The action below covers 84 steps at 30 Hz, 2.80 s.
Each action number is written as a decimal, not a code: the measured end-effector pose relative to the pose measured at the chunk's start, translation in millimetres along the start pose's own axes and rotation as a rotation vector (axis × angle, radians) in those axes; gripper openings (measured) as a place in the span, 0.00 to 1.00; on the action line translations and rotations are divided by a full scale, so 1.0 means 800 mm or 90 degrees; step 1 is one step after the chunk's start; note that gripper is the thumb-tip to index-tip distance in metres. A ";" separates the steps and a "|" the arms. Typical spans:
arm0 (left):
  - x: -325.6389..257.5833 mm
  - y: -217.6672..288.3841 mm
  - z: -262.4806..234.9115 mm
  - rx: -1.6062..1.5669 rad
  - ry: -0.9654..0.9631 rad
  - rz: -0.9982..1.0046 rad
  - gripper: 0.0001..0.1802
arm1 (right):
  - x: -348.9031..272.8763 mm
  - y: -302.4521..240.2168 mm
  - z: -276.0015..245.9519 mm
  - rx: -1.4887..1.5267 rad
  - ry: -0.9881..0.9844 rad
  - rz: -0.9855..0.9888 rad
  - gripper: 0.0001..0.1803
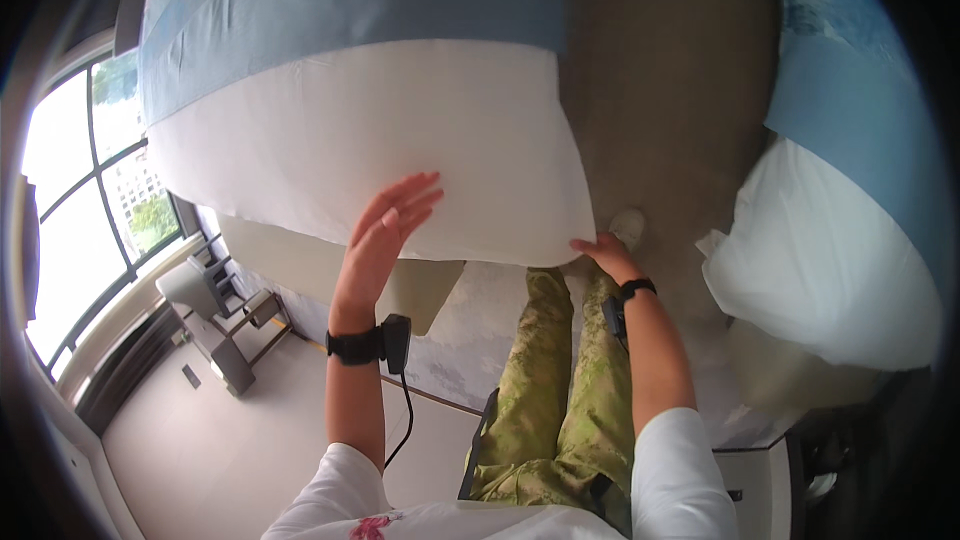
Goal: Making the bed by smoothing sheets and pillows in a hotel room.
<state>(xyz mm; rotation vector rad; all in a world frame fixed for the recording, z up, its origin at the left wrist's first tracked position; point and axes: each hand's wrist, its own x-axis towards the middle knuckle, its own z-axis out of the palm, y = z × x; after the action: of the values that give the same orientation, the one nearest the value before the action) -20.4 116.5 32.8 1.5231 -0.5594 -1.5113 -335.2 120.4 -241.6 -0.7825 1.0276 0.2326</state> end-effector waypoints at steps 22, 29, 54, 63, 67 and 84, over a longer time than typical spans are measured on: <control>0.092 -0.279 0.252 0.301 -0.388 -0.306 0.22 | -0.163 0.176 -0.207 1.147 0.477 -0.425 0.28; 0.166 -0.222 0.416 0.128 -0.209 -0.256 0.32 | -0.266 0.137 -0.155 1.174 0.188 -0.437 0.33; 0.195 -0.184 0.426 -0.106 -0.347 -0.508 0.28 | -0.222 0.172 -0.067 1.019 0.520 -0.299 0.36; 0.276 -0.326 0.302 0.255 -0.620 -0.349 0.31 | -0.109 0.153 -0.086 0.856 0.483 -0.231 0.32; 0.180 -0.283 0.416 0.423 -0.528 -0.522 0.38 | -0.124 0.171 -0.095 0.819 0.501 -0.091 0.31; 0.168 -0.344 0.397 0.518 -0.573 -0.060 0.26 | -0.164 0.110 -0.186 -0.085 0.925 -0.297 0.21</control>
<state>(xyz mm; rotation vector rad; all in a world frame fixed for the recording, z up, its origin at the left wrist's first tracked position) -375.0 57.1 -222.4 1.3339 -1.8121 -2.1696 -550.0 105.2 -215.2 -1.3063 2.1199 -0.8123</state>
